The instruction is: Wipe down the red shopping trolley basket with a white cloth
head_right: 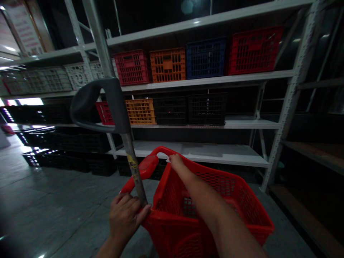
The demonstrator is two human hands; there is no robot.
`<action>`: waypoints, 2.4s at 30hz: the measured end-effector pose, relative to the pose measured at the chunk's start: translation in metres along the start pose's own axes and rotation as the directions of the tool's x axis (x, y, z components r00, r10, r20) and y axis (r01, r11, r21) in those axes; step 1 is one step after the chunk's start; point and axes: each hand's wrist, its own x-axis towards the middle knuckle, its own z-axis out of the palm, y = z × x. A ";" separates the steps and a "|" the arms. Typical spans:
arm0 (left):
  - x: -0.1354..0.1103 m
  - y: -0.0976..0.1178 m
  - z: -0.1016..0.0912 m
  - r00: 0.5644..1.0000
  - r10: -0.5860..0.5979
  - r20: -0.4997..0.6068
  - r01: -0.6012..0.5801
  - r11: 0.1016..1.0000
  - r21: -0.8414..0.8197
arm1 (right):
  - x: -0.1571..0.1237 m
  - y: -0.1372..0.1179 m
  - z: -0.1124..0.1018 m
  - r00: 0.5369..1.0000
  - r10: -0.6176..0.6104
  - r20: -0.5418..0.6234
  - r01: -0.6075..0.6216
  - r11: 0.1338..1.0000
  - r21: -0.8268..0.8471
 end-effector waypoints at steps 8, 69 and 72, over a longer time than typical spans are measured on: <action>0.003 0.002 -0.002 1.000 0.006 0.022 -0.007 0.998 0.059 | -0.082 -0.049 -0.002 0.973 -0.142 0.182 0.153 0.987 -0.045; -0.060 0.093 -0.005 0.920 -0.199 0.338 0.384 0.634 -0.672 | -0.313 -0.093 -0.031 0.953 0.303 -0.007 -0.278 0.884 0.375; -0.096 0.127 -0.001 0.762 0.120 0.636 0.589 0.281 -0.758 | -0.316 -0.103 -0.024 0.944 0.309 0.119 -0.329 0.833 0.444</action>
